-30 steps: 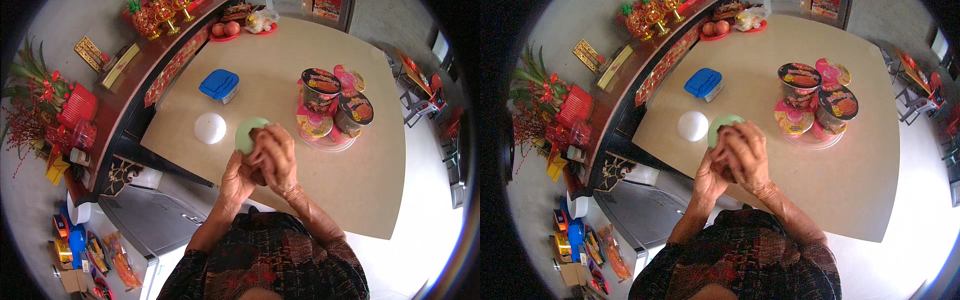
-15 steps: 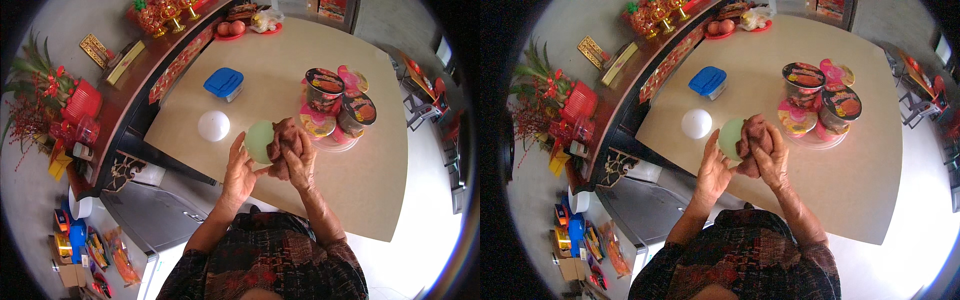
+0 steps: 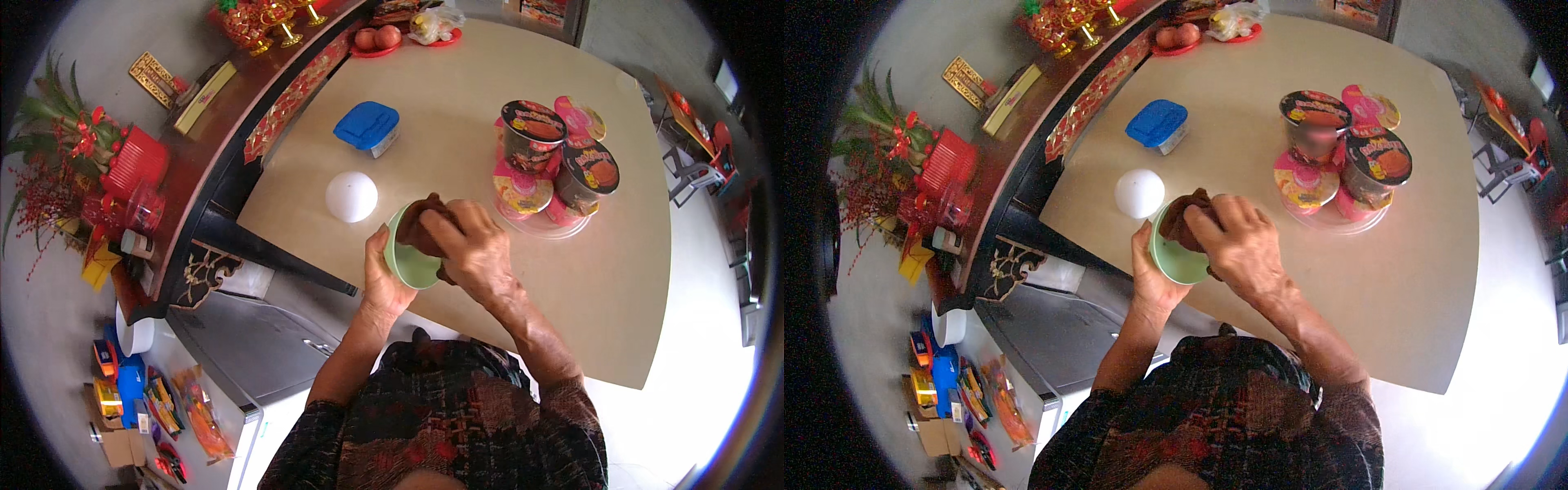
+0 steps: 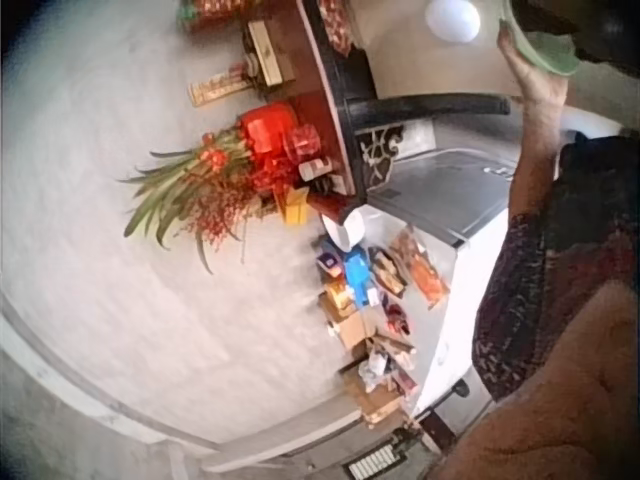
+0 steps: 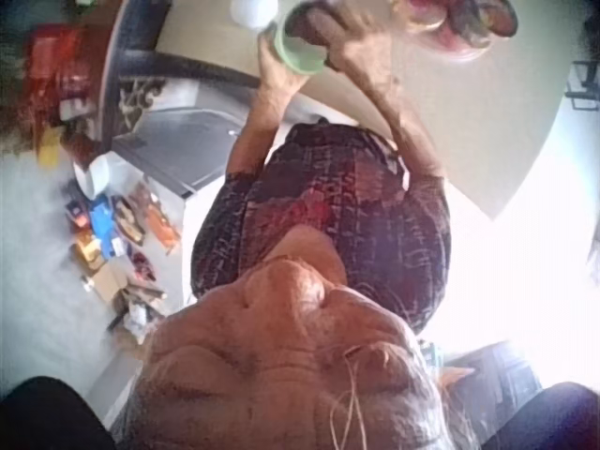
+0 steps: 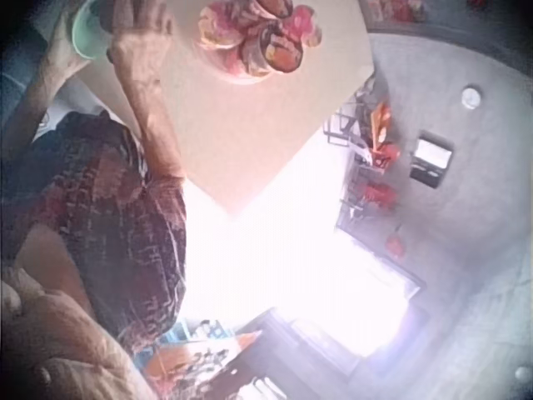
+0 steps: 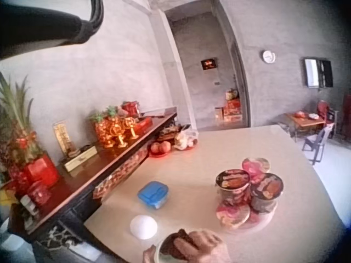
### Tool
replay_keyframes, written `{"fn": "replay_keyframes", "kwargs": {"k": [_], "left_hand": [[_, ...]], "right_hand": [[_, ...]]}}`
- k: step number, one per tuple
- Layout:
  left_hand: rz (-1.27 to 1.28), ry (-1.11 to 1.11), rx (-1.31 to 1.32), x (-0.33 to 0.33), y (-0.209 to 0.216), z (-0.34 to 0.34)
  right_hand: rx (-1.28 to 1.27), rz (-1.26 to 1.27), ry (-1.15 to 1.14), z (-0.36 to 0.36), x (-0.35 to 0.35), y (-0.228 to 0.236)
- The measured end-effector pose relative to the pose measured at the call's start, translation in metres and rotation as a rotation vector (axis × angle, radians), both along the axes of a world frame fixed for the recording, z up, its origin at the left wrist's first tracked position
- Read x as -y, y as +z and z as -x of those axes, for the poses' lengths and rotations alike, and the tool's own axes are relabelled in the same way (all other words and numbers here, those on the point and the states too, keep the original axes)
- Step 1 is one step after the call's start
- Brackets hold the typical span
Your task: The person wipes the exterior of several stacked instant noodle cups, a blue plastic container, and a small green bowl with a brown cloth. They handle each item individually, rotating them to clean all sides before placing them back on the table.
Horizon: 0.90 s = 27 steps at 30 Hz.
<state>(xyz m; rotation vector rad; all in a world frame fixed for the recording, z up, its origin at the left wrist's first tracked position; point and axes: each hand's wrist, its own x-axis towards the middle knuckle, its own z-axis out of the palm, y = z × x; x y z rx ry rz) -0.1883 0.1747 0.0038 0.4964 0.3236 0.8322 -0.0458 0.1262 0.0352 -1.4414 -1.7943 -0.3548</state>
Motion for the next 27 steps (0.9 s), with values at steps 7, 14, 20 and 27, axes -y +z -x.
{"fn": "replay_keyframes", "kwargs": {"k": [7,14,20,27], "left_hand": [[0.052,0.135,-0.163,0.008,-0.024,0.003],[0.122,0.081,0.020,0.011,-0.034,0.012],[0.009,0.322,-0.197,0.022,-0.010,-0.005],[0.035,0.119,-0.176,0.017,-0.015,0.010]], "right_hand": [[0.202,0.512,0.117,0.026,0.015,-0.004],[-0.205,0.331,0.035,0.045,0.010,-0.001],[-0.037,0.381,0.054,0.038,0.006,-0.002],[-0.234,0.704,0.636,0.013,0.024,-0.005]]}}
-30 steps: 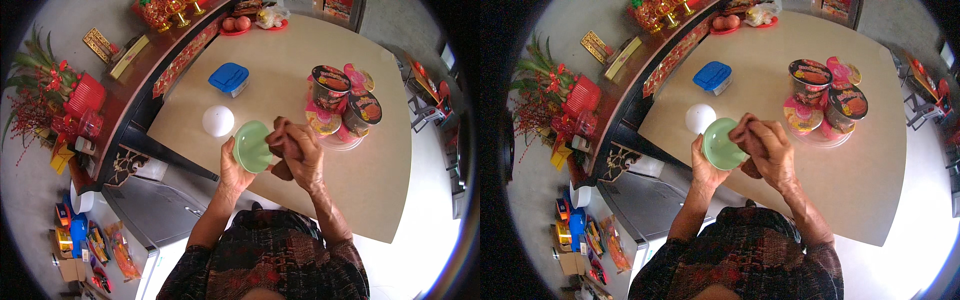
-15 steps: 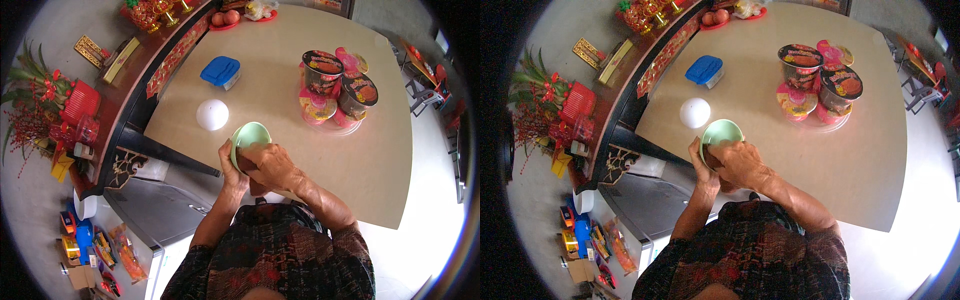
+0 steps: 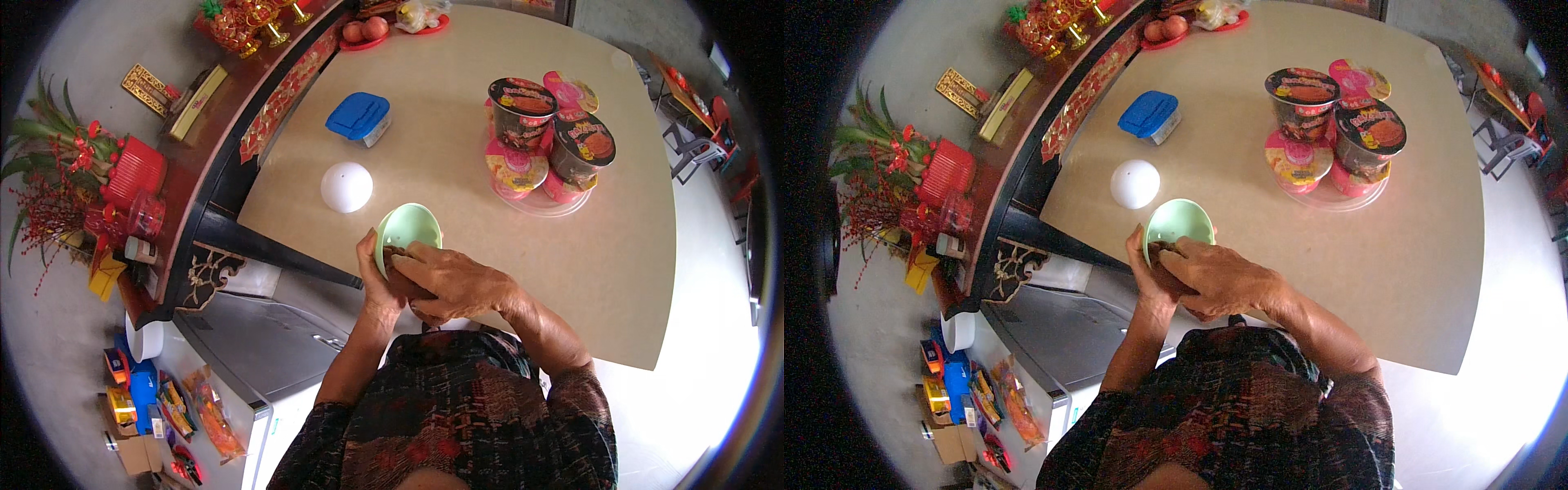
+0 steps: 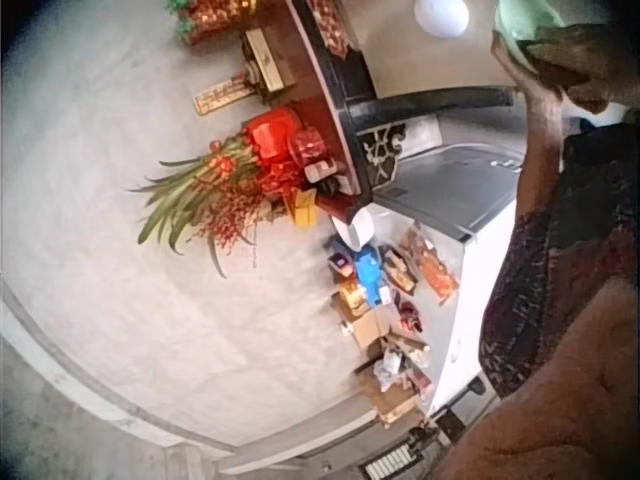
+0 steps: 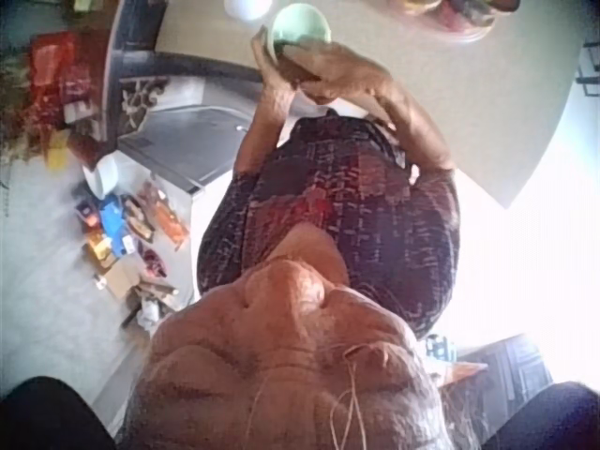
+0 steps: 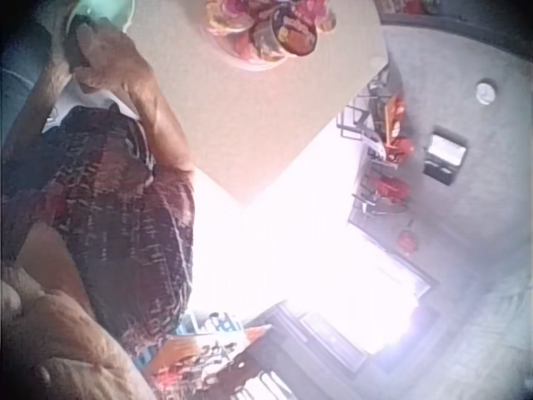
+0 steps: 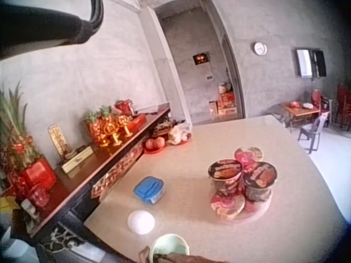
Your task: The person wipes the exterior of several stacked instant noodle cups, a blue plastic container, and a small green bowl with a brown cloth. They handle each item individually, rotating them to clean all sides before placing them back on the table.
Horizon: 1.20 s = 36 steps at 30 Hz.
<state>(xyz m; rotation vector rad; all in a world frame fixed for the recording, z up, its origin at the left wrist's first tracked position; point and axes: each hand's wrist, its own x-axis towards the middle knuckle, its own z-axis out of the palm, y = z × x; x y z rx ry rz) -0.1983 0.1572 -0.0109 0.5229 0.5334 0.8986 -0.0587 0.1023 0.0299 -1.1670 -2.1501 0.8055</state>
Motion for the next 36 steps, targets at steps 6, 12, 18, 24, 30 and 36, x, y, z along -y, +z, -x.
{"fn": "replay_keyframes", "kwargs": {"k": [6,12,18,24,30,36], "left_hand": [[0.090,-0.043,0.202,-0.001,-0.008,-0.003],[0.054,-0.029,0.159,0.012,0.015,-0.018],[-0.067,0.032,0.041,0.006,0.002,-0.012],[-0.083,0.029,-0.038,-0.001,-0.023,-0.003],[-0.100,-0.149,0.148,-0.014,-0.011,0.013],[-0.025,0.019,0.135,-0.005,0.007,-0.011]], "right_hand": [[-0.358,0.107,-0.266,-0.018,0.014,0.017],[-0.211,-0.376,-0.761,0.015,-0.014,-0.006],[0.150,-0.373,-0.567,0.014,-0.011,-0.013],[0.371,-0.161,-0.337,0.008,-0.018,-0.012],[-0.544,0.058,-0.223,0.013,-0.021,-0.011],[-0.083,-0.512,-0.752,0.031,-0.030,-0.014]]}}
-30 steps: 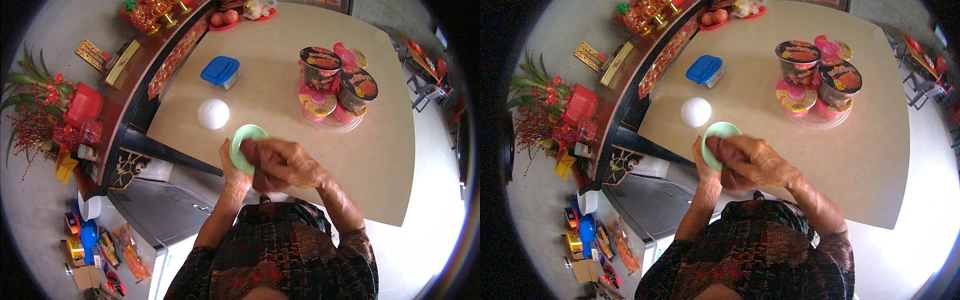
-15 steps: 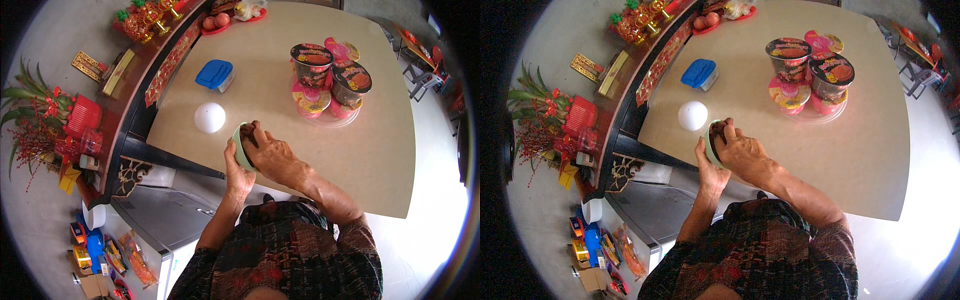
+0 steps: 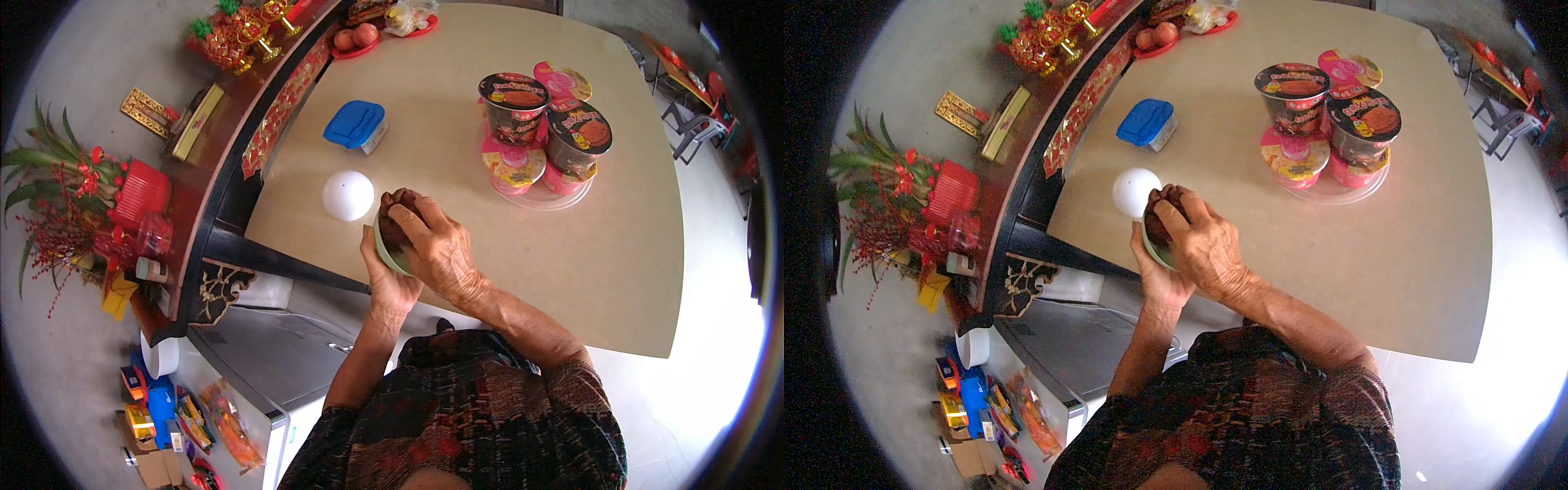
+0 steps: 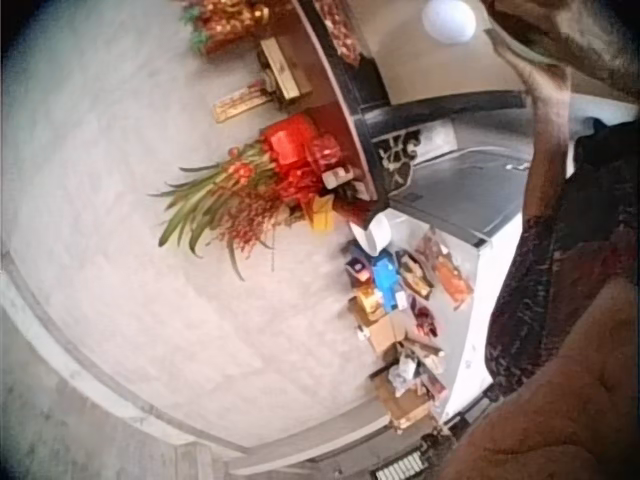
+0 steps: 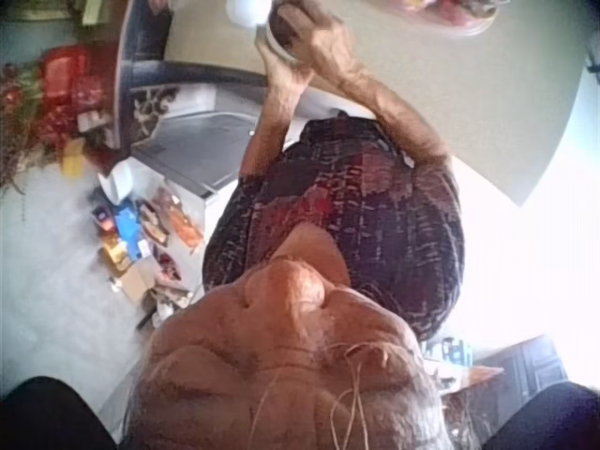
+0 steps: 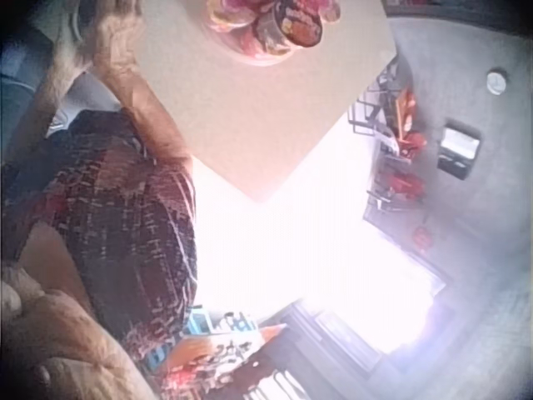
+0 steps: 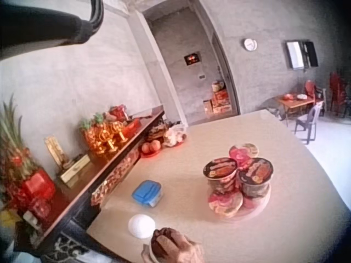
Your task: The person wipes the exterior of several stacked instant noodle cups, a blue plastic container, and a small green bowl with a brown cloth. They handle each item individually, rotating them to clean all sides before placing them back on the table.
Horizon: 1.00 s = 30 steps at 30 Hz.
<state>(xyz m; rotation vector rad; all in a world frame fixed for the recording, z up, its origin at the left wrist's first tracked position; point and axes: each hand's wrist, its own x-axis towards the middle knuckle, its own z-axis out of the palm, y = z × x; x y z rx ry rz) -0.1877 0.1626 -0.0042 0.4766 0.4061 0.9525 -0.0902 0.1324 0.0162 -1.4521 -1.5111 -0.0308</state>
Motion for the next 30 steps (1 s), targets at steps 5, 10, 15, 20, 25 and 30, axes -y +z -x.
{"fn": "replay_keyframes", "kwargs": {"k": [5,10,15,20,25,30], "left_hand": [[0.013,-0.006,-0.167,-0.008,-0.026,0.004],[-0.221,0.002,-0.254,-0.008,-0.022,0.004],[-0.173,-0.062,-0.243,-0.007,-0.035,0.004],[-0.223,-0.056,-0.056,-0.017,-0.028,0.008],[-0.814,0.210,-0.826,-0.011,-0.010,0.005],[-1.134,0.282,-0.859,0.001,-0.013,0.002]], "right_hand": [[0.381,0.254,-0.072,-0.021,0.004,0.005],[0.207,0.561,0.157,-0.030,0.014,0.004],[0.032,0.710,0.533,-0.053,0.010,-0.003],[-0.589,0.600,0.746,-0.077,0.034,-0.002],[-0.503,0.053,0.326,-0.046,0.038,0.005],[-1.062,0.219,0.326,-0.037,0.032,0.019]]}}
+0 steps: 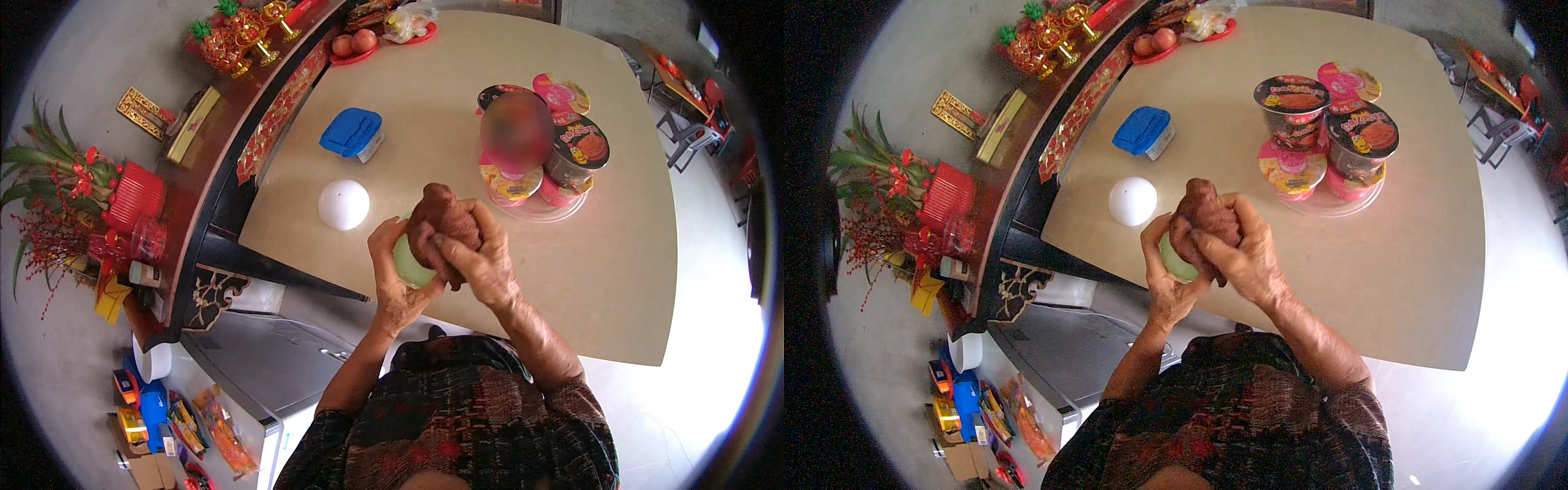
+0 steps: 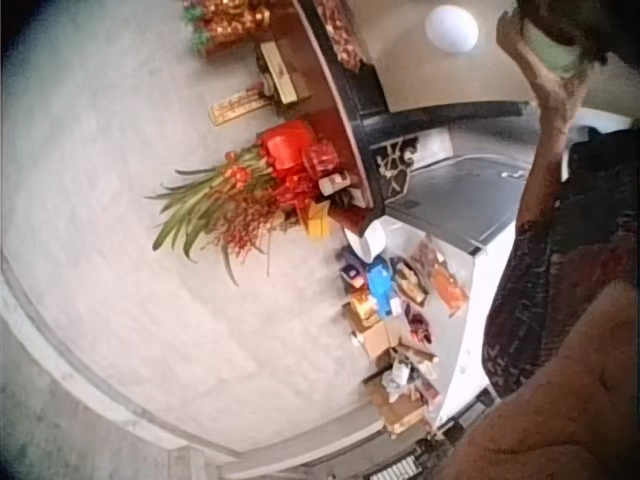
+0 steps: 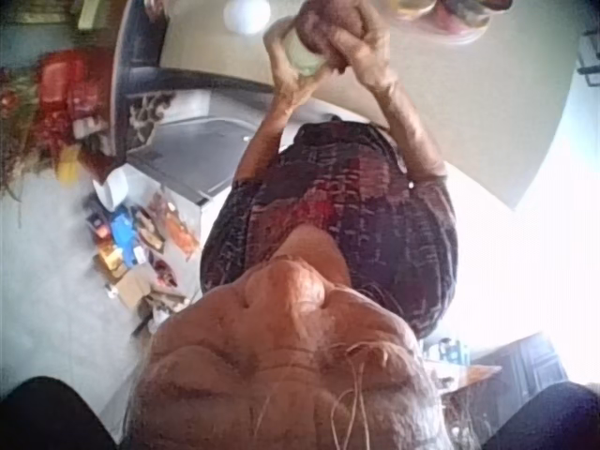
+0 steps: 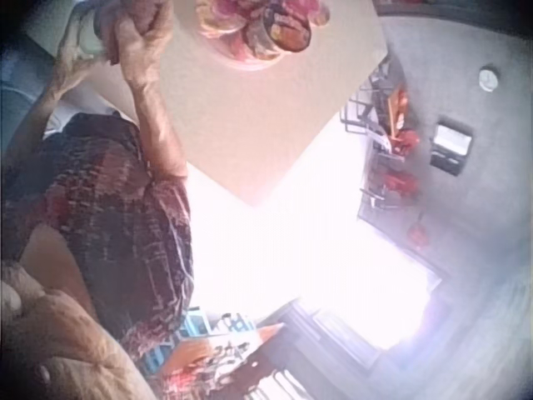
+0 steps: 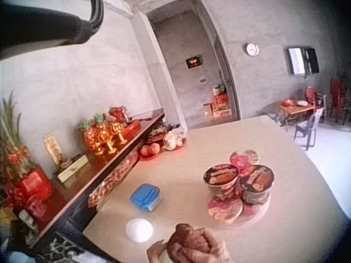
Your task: The person wipes the exterior of several stacked instant noodle cups, a blue plastic container, and a small green bowl with a brown cloth. They handle each item individually, rotating them to clean all sides before placing them back on the table.
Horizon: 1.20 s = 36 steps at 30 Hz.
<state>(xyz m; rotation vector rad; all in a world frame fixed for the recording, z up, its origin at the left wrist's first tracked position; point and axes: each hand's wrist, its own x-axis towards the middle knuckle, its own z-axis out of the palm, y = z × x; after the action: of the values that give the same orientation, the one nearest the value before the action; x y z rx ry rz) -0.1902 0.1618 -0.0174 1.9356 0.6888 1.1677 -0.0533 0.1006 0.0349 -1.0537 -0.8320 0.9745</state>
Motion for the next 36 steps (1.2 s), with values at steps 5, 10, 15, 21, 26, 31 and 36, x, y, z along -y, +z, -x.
{"fn": "replay_keyframes", "kwargs": {"k": [5,10,15,21,26,31,36], "left_hand": [[0.421,-0.176,0.273,0.002,0.018,0.003],[0.975,-0.563,0.286,-0.034,0.020,0.029],[0.795,-0.412,0.032,-0.026,0.031,0.019],[0.628,-0.249,0.170,-0.014,0.011,0.005],[0.589,-0.238,0.196,-0.010,0.019,0.009],[0.734,-0.238,0.588,-0.009,0.019,0.007],[0.904,-0.226,0.793,-0.015,0.014,0.001]], "right_hand": [[-0.316,-0.193,0.106,-0.029,-0.012,-0.016],[-0.395,-0.238,0.229,-0.040,-0.013,-0.027],[0.175,-0.204,0.181,-0.034,-0.019,-0.029],[1.089,-0.377,-0.197,0.012,-0.018,-0.018],[0.807,-0.407,-0.206,0.003,-0.031,-0.019],[-0.237,-0.115,-0.059,-0.003,-0.049,-0.034],[-0.209,-0.082,-0.161,0.014,-0.042,-0.049]]}}
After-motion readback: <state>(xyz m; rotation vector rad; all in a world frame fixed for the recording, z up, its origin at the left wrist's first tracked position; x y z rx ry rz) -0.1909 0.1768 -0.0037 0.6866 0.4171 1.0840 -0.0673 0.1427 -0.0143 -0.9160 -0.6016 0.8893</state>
